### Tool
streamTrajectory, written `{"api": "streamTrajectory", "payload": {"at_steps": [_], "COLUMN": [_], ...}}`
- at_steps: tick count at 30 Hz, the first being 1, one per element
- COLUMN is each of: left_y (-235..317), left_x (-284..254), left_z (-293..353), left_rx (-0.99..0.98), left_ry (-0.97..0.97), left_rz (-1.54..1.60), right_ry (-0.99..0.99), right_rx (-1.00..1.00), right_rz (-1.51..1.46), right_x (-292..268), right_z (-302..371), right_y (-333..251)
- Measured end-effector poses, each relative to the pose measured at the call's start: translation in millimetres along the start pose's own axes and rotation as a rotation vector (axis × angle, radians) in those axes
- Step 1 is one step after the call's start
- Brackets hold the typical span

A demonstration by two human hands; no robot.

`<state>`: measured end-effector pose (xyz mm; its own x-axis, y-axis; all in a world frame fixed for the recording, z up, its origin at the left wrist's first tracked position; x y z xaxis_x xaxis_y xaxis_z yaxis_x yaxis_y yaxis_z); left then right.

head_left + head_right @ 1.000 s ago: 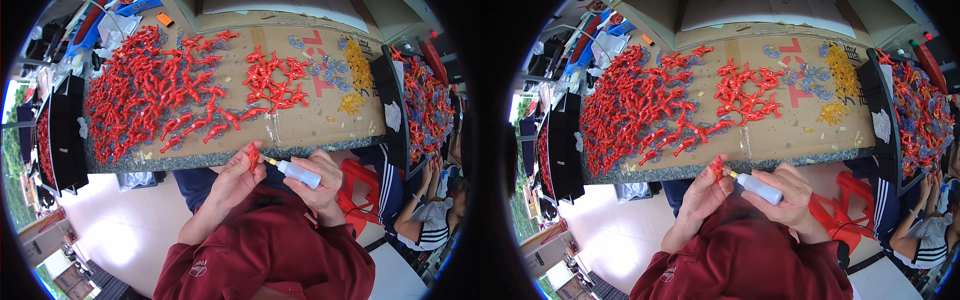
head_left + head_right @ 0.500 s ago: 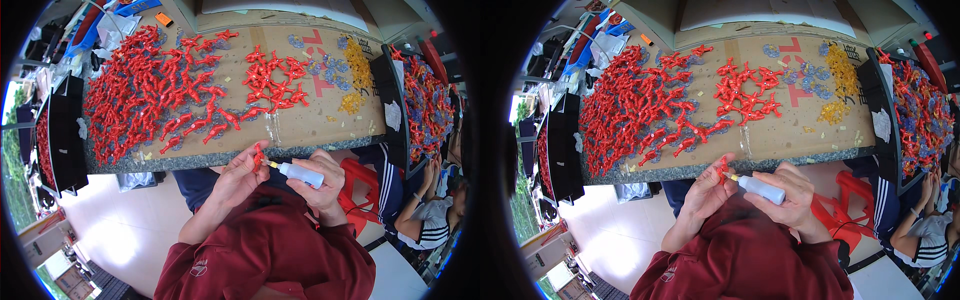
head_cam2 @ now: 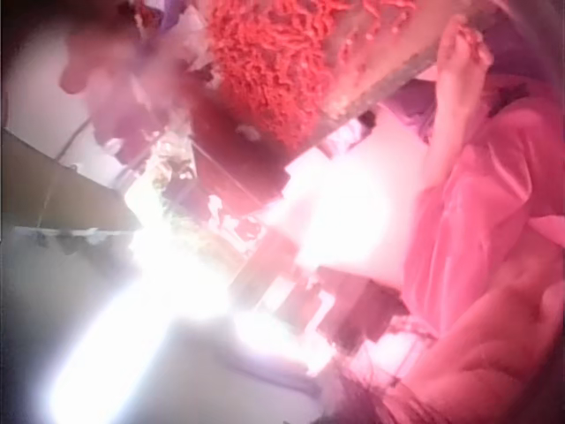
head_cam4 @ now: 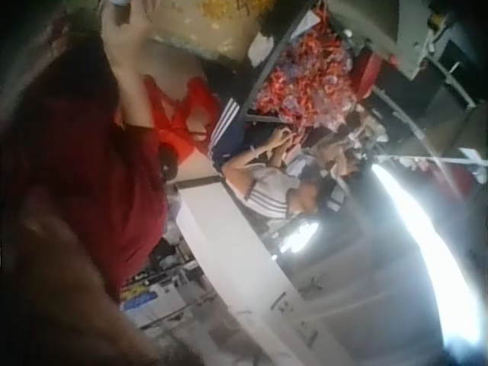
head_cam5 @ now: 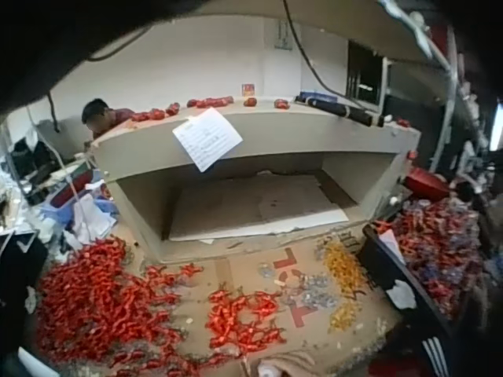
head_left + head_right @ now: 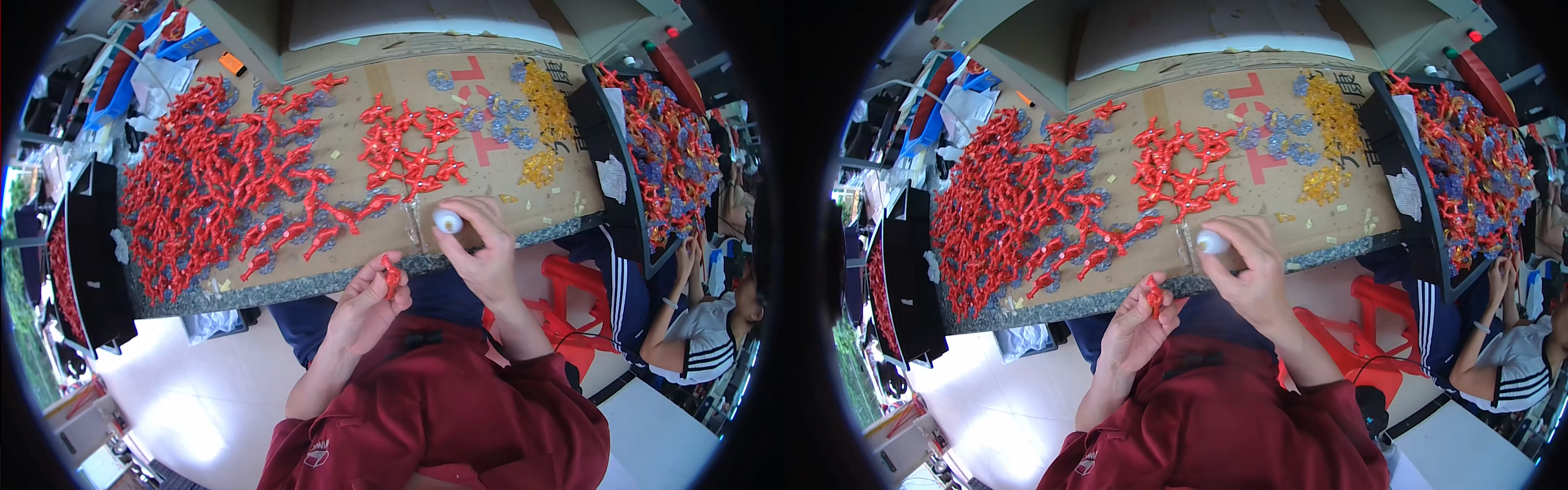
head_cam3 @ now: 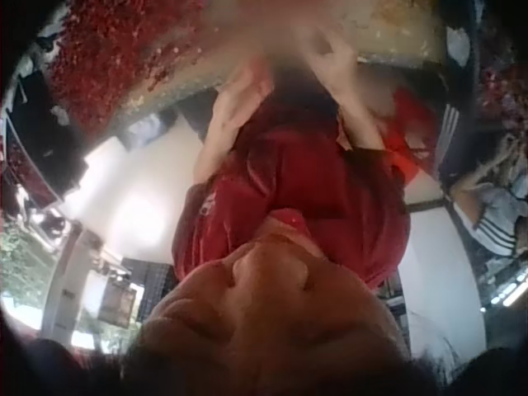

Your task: The person applies glue from a bottle onto figurine parts, attaches bases to them by hand, and gathers the assembled figurines on the table.

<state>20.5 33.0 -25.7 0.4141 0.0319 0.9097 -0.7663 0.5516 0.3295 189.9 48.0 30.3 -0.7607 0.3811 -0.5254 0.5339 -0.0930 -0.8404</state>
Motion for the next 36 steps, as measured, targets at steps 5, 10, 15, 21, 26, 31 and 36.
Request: {"api": "streamTrajectory", "payload": {"at_steps": [5, 10, 15, 21, 26, 31, 36], "left_y": [-1, 0, -3, -3, -9, -21, -24], "left_x": [-1, 0, 6, 4, 18, 26, 18], "left_z": [-2, -3, -6, -5, -6, -6, 1], "left_rx": [-0.002, -0.013, -0.032, -0.025, -0.072, -0.149, -0.184], "left_ry": [-0.001, -0.013, -0.039, -0.033, -0.065, -0.21, -0.167], "left_rz": [-0.01, 0.0, -0.006, -0.014, -0.086, -0.028, -0.018], "right_ry": [-0.026, 0.129, 0.29, 0.092, -0.144, -0.37, -0.642], "right_rx": [0.1, -0.025, -0.289, -0.129, 0.159, 0.193, 0.193], "right_rz": [-0.163, 0.238, 0.639, 0.447, 0.042, -0.145, -0.385], "right_x": [1, -35, -26, -41, -46, -31, -20], "right_z": [-4, -46, -100, -93, -23, 19, 27], "right_y": [1, 15, 18, 21, -7, -13, -8]}}
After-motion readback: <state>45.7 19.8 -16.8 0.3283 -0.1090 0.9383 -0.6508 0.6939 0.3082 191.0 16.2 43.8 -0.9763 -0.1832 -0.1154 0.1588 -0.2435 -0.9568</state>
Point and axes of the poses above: each hand's wrist, its own z-axis away from the middle knuckle, its own x-axis out of the palm, y = z × x, the point moved 5 cm from there along -z, towards the middle knuckle, and after that the axes turned 15 degrees about x, right-handed, at the moved point
